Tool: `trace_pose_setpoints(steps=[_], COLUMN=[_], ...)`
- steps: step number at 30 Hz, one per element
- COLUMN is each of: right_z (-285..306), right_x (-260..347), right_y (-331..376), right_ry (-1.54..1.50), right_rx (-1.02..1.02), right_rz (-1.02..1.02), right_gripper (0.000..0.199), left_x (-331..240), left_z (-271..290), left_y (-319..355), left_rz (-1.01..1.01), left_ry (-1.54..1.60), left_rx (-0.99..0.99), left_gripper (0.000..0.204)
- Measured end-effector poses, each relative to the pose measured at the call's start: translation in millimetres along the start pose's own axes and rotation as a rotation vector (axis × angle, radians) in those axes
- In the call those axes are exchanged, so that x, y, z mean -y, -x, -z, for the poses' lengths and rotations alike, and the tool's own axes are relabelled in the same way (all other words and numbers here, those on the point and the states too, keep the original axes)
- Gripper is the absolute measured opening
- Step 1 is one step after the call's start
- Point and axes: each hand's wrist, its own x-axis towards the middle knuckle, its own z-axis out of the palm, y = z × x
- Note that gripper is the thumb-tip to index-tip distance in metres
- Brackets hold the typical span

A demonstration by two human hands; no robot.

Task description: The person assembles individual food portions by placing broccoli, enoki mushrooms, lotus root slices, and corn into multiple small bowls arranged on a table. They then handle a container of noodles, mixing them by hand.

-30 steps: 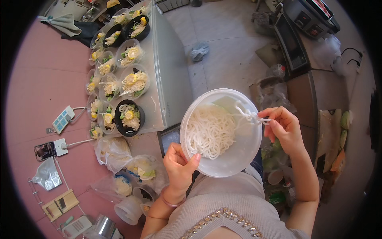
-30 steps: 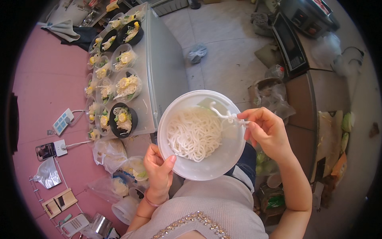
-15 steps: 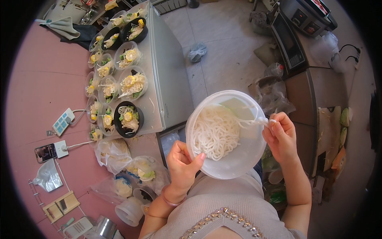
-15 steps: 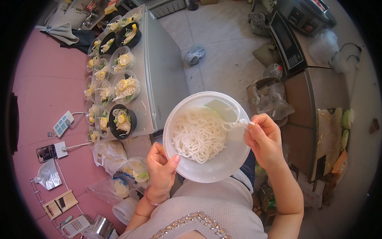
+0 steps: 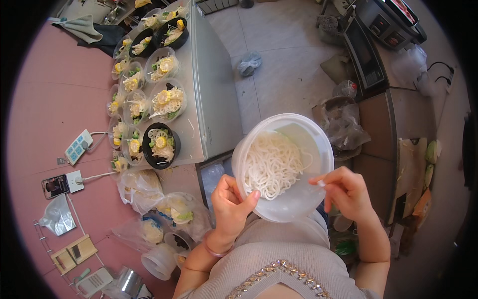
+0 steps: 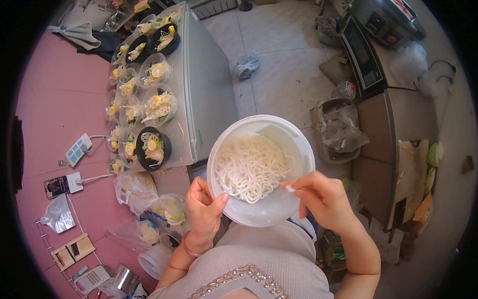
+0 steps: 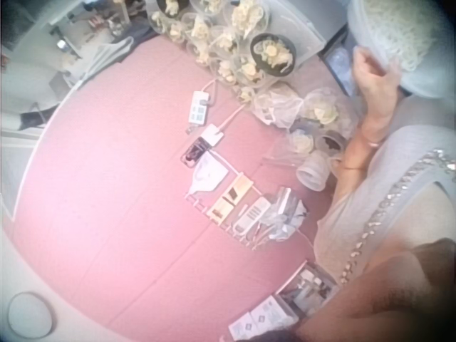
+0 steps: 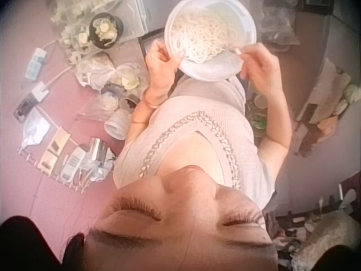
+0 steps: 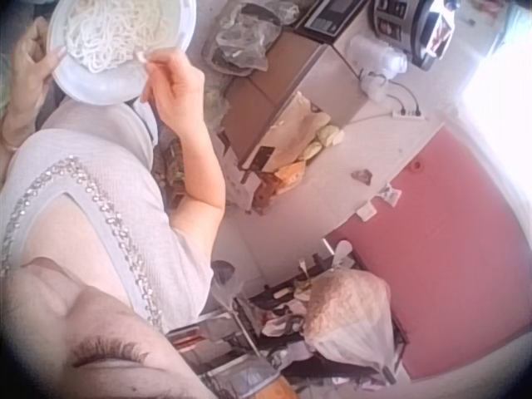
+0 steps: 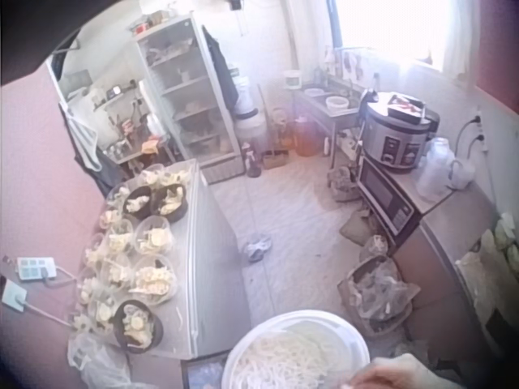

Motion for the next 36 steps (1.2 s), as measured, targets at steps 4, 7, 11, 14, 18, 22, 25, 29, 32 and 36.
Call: trace_pose_setpoints(steps=[4,7,11,14,18,22,25,29,32,36], right_z=[0.3,24.7,77.2,68.2,12.1,-23.0,-18.2,14.2,25.3,3.7], right_x=[-5.7,-10.7,-25.3,-21.9,-13.3,-50.3,-48.1,0.0,-0.2,-15.1], right_y=[2.5,-1.1,-9.6,-14.5,-41.2,-64.8,-65.1,-58.5,-49.4,-41.0], right_ry=[-0.329,-0.212,0.745,1.143,1.12,1.584,1.334,0.56,0.192,-0.292], right_rx=[-0.244,-0.453,-0.722,-0.614,-0.063,0.316,0.329,0.188,0.2,0.081], right_rz=[-0.034,0.035,-0.1,0.139,0.505,0.417,0.317,0.182,0.092,0.138], right_gripper=[0.003,0.002,0.024,0.032,0.013,0.015,0.012,0.005,0.011,0.014], left_x=[-0.5,-2.7,-5.0,-1.8,0.2,0.7,-2.4,-2.3,-3.2,-7.7], left_z=[-0.2,1.7,2.9,3.1,-1.4,-5.3,-2.6,4.1,7.8,4.6], left_y=[-2.0,-2.6,-2.8,-4.0,-7.3,-8.3,-5.6,-3.7,-3.2,-4.8], left_rz=[0.004,0.01,0.044,0.036,0.036,0.012,0.032,0.059,0.059,0.068], left_ry=[-0.012,-0.02,0.029,0.006,0.009,-0.011,-0.015,0.058,0.086,0.107], left_rx=[-0.016,-0.031,-0.029,-0.03,-0.021,-0.009,-0.008,-0.035,-0.028,-0.017], left_gripper=[0.03,0.03,0.029,0.03,0.03,0.031,0.03,0.03,0.029,0.029])
